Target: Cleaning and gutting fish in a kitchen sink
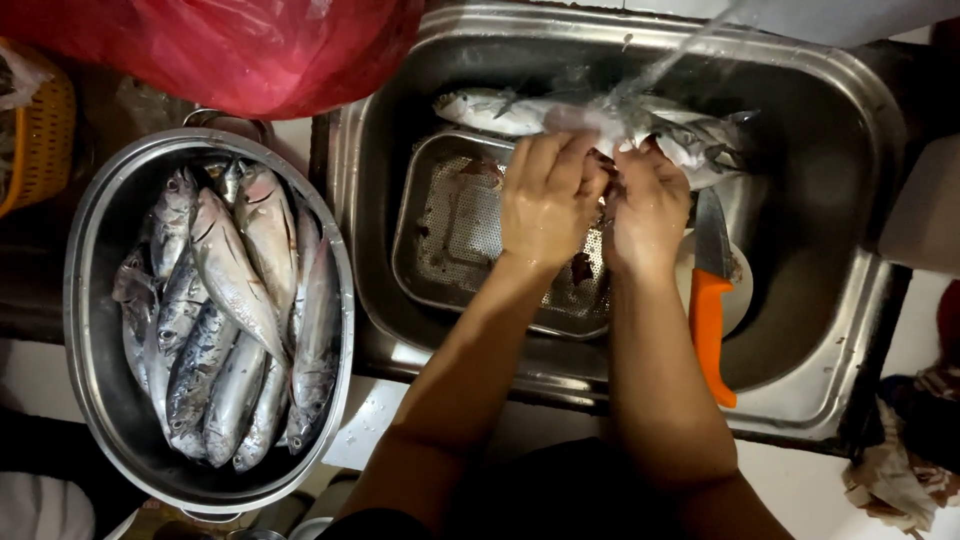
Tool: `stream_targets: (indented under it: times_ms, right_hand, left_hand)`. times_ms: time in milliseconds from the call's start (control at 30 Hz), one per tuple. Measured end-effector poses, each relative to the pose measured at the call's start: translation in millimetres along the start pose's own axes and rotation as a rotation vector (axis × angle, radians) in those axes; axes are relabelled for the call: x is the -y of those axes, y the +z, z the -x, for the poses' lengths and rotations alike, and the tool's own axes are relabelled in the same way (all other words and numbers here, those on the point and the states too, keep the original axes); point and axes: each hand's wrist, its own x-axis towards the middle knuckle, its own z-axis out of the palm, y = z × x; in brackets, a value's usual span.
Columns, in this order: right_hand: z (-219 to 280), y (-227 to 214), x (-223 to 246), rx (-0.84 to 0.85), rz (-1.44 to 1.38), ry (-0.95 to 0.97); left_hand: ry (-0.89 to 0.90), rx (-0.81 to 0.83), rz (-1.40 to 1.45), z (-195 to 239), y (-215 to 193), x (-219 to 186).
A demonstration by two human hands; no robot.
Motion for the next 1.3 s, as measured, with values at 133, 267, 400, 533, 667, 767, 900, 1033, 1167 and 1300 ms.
stream_targets:
  times_ms: [133,267,400,533,667,767,900,1033,1167,1300]
  right_hand:
    - [6,10,18,-0.006,0.032,0.024]
    - [13,22,38,-0.047,-0.095,0.084]
    - [-1,7,24,-0.025,-0.149,0.087]
    - [0,9,28,-0.048,-0.191,0.111]
    - [-12,-6,11,-0.076,-0.155,0.09]
    - [-21,-14,10,-0.099,-0.152,0.112]
    - [-18,-7,15,-0.102,-0.167,0.119]
    - [-14,-2,15,-0.084,-0.191,0.092]
    - [-15,-9,-5,0.033,-0.089,0.01]
    - [1,4,12,0.12,0.059,-0.107]
  left_hand:
    - [-0.141,0.014,0.156,1,0,7]
    - [-0.385,-0.083,0.351,0,3,14]
    - [-0.645,-0.077,0.546,3,13,9]
    - [-0.856,-0.125,0.965,13,24,15]
    - [-0.972,-0.233,1.358,3,10,18]
    - [-1.088,-0.328,1.378,-14,-7,16]
    - [-1.058,-0.313,1.06,-8,-1,26]
    - [-0.745,0.144,0.481,-3,-3,17]
    - [-0.974,0.259,0.651,0,8,8]
    - [-1.152,0.168,0.819,-1,8,8]
